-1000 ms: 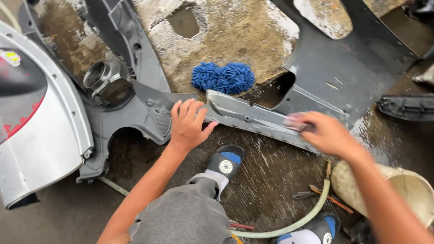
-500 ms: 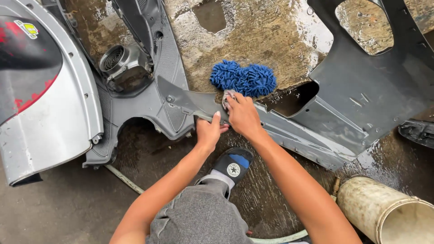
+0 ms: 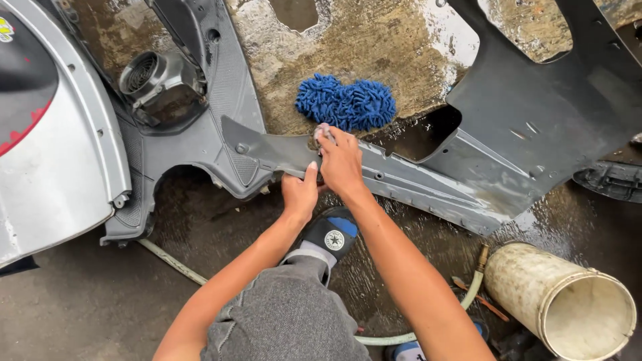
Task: Sanding and cleaning motorcycle fairings using sandpaper and water
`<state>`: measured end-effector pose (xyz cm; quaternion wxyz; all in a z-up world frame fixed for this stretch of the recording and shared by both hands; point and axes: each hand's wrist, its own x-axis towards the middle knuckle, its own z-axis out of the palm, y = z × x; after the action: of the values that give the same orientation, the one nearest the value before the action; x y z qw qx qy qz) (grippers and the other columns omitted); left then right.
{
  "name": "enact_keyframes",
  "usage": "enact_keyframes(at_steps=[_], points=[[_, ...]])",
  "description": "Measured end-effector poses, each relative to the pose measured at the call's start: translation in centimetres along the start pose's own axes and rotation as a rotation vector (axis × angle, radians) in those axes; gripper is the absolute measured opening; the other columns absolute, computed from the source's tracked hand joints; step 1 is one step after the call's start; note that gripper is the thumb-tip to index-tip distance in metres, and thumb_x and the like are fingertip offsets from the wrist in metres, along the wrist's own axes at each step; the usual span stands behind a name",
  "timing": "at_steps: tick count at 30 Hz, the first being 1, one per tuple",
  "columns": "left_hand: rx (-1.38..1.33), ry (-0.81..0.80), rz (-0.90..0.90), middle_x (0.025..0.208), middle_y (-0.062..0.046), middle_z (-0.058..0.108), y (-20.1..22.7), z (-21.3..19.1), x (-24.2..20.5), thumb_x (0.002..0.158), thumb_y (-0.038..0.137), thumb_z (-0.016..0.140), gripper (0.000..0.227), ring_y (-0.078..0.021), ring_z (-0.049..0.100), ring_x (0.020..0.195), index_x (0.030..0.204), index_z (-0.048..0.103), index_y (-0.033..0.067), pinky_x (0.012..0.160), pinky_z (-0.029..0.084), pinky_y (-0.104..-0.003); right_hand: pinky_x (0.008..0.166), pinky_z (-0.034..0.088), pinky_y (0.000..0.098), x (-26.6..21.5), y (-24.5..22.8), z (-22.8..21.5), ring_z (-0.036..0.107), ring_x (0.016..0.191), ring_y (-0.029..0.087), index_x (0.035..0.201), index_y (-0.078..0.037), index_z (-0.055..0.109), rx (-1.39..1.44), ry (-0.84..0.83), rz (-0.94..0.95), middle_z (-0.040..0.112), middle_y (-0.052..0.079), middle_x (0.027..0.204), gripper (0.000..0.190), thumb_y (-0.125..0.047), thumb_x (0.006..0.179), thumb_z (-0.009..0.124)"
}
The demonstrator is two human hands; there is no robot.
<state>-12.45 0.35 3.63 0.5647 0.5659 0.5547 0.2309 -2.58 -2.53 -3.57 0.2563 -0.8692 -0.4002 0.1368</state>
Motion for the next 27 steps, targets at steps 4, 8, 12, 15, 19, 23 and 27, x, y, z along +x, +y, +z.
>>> enact_keyframes(at_steps=[4, 8, 12, 15, 19, 23, 27], points=[[-0.363, -0.073, -0.264, 0.109, -0.031, 0.064, -3.1, 0.7, 2.0, 0.099, 0.007, 0.061, 0.042, -0.0403, 0.074, 0.071, 0.134, 0.049, -0.0126, 0.064, 0.067, -0.049, 0.094, 0.051, 0.0467, -0.5, 1.4, -1.1, 0.052, 0.13, 0.025, 0.13, -0.03, 0.071, -0.015, 0.013, -0.086, 0.061, -0.005, 0.138, 0.033, -0.028, 0.099, 0.058], [-0.4, -0.07, -0.301, 0.107, -0.034, 0.063, -4.0, 0.8, 1.9, 0.101, 0.009, 0.058, 0.041, -0.0468, 0.072, 0.077, 0.132, 0.045, -0.0147, 0.068, 0.067, -0.051, 0.09, 0.054, 0.0527, -2.0, 2.5, -3.9, 0.057, 0.121, 0.035, 0.132, -0.022, 0.07, 0.006, -0.004, 0.214, 0.063, 0.006, 0.131, 0.04, -0.032, 0.107, 0.04], [-0.411, -0.076, -0.306, 0.103, -0.034, 0.063, -3.3, 0.6, 1.7, 0.1, 0.01, 0.06, 0.042, -0.0463, 0.072, 0.078, 0.127, 0.046, -0.018, 0.068, 0.068, -0.051, 0.089, 0.055, 0.0552, -5.6, 8.3, -4.2, 0.051, 0.121, 0.036, 0.127, -0.016, 0.073, -0.21, 0.051, 0.346, 0.056, 0.006, 0.135, 0.034, -0.028, 0.101, 0.055], [-0.412, -0.094, -0.287, 0.103, -0.038, 0.063, -3.5, 0.3, 1.7, 0.1, 0.01, 0.062, 0.044, -0.0481, 0.071, 0.079, 0.127, 0.045, -0.0202, 0.07, 0.067, -0.053, 0.094, 0.052, 0.0573, -5.3, 7.8, -4.5, 0.048, 0.124, 0.037, 0.128, -0.015, 0.073, -0.066, 0.03, 0.386, 0.051, 0.004, 0.145, 0.034, -0.021, 0.102, 0.052], [-0.397, -0.103, -0.27, 0.107, -0.04, 0.061, -3.3, 0.3, 1.5, 0.1, 0.01, 0.061, 0.048, -0.0491, 0.07, 0.085, 0.127, 0.042, -0.0242, 0.072, 0.067, -0.055, 0.097, 0.05, 0.0575, -3.3, 5.1, -3.4, 0.05, 0.121, 0.037, 0.134, -0.016, 0.069, -0.023, -0.017, 0.213, 0.05, 0.002, 0.148, 0.039, -0.027, 0.102, 0.048], [-0.383, -0.096, -0.276, 0.1, -0.035, 0.061, -3.5, 0.4, 1.7, 0.1, 0.012, 0.062, 0.047, -0.0473, 0.073, 0.077, 0.127, 0.043, -0.0208, 0.069, 0.069, -0.052, 0.096, 0.049, 0.051, -1.9, 3.2, -3.4, 0.051, 0.12, 0.031, 0.13, -0.013, 0.07, 0.025, -0.06, 0.172, 0.052, -0.002, 0.145, 0.039, -0.027, 0.1, 0.051], [-0.384, -0.079, -0.28, 0.1, -0.032, 0.061, -3.2, 0.6, 1.6, 0.1, 0.01, 0.06, 0.045, -0.0454, 0.074, 0.074, 0.128, 0.042, -0.0205, 0.068, 0.069, -0.051, 0.094, 0.052, 0.0489, -1.0, 2.8, -2.2, 0.056, 0.119, 0.03, 0.126, -0.019, 0.072, 0.018, 0.045, -0.081, 0.057, -0.004, 0.139, 0.036, -0.035, 0.096, 0.061]])
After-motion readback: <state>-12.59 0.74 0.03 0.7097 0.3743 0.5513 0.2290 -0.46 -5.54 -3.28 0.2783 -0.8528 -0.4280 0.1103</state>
